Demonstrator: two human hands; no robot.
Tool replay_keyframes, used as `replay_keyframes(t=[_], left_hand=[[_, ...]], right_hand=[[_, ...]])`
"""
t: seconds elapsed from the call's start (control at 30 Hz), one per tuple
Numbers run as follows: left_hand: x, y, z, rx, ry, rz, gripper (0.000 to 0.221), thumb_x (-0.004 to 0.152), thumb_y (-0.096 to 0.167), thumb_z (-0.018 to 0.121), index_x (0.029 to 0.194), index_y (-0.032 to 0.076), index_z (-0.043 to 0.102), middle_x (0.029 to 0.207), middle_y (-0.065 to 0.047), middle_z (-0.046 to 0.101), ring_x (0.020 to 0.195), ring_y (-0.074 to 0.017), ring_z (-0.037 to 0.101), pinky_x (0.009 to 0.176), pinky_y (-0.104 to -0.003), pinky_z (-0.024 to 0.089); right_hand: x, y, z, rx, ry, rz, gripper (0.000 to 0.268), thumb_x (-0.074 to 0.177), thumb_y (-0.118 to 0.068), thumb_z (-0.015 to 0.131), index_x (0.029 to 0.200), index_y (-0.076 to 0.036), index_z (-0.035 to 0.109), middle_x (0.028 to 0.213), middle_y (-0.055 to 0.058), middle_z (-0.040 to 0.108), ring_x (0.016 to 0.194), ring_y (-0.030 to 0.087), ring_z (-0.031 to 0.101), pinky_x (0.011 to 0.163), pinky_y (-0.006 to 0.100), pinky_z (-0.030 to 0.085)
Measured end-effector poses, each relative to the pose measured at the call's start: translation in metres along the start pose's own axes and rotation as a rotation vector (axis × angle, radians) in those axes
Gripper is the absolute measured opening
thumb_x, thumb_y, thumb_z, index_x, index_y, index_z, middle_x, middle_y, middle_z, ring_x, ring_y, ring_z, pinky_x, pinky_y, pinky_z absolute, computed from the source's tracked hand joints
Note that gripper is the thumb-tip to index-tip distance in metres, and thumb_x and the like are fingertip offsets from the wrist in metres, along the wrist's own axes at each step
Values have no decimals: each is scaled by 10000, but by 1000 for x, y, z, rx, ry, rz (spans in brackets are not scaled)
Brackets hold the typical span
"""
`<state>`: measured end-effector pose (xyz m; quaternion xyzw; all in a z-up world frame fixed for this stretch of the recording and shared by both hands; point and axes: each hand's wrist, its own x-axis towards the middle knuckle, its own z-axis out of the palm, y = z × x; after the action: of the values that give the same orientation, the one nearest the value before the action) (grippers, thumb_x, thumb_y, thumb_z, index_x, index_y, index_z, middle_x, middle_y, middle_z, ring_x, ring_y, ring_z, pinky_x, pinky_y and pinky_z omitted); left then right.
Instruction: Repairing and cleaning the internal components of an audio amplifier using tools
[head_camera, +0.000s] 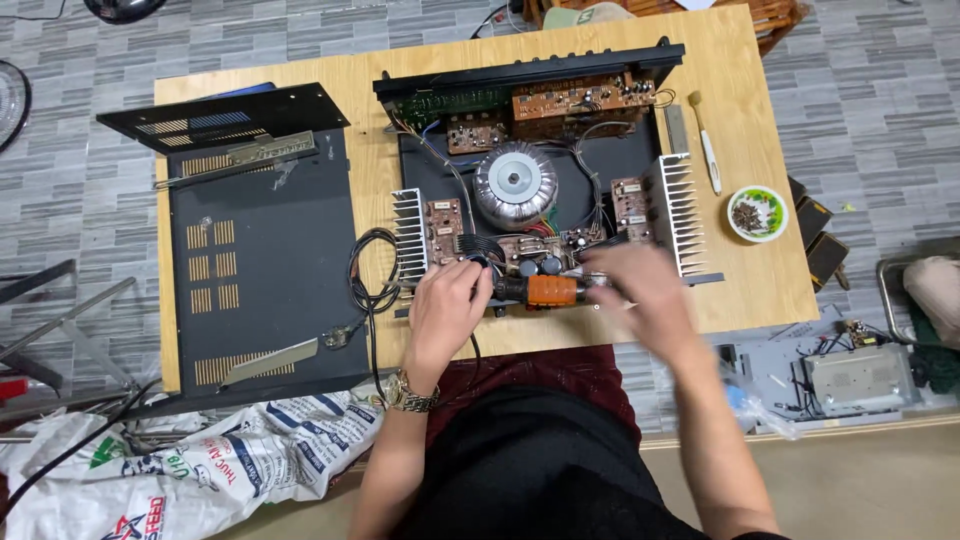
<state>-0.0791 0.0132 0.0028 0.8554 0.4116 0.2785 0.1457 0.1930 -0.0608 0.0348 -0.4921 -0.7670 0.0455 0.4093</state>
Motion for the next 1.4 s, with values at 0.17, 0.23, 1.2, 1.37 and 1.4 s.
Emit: replay_keyframes(t=[0.17,0.23,1.2,1.37,1.4], left_hand=[[-2,6,2,71,-16,-18,369,1049,209,543,694,117,571,652,-27,566,652,-234,610,646,-371,458],[-2,8,5,124,-46,-38,372,1045,193,565,688,90,580,660,-31,563,612,-215,575,644,-392,449],[-6,4,19,180,18,-62,459,1014,221,538,592,112,683,539,-20,606,464,-222,597,426,-381,450],[-10,-3,25,183,99,-8,364,954,278,554,610,173,606,564,-12,598,609,-227,682,575,-347,532],[-10,-3,27,183,110,-3,365,954,279,553,610,169,606,566,-13,601,609,-227,683,575,-347,531]], right_hand=[[2,124,-61,-406,123,154,176,1020,-8,752,1182,-1,684,1025,156,686,946,362,636,889,444,477],[5,182,-70,-514,108,217,94,1098,-47,702,1186,-29,673,1025,110,687,924,299,616,835,416,444],[168,92,20,-399,-539,620,340,1096,-294,445,1348,-109,579,1066,282,719,936,513,664,731,587,475],[158,112,116,-648,-269,-261,48,1030,-155,506,1054,-148,547,794,33,635,605,276,724,547,393,574],[164,111,123,-638,-290,-284,59,1022,-158,519,1065,-165,557,804,-1,622,619,271,717,571,399,579]])
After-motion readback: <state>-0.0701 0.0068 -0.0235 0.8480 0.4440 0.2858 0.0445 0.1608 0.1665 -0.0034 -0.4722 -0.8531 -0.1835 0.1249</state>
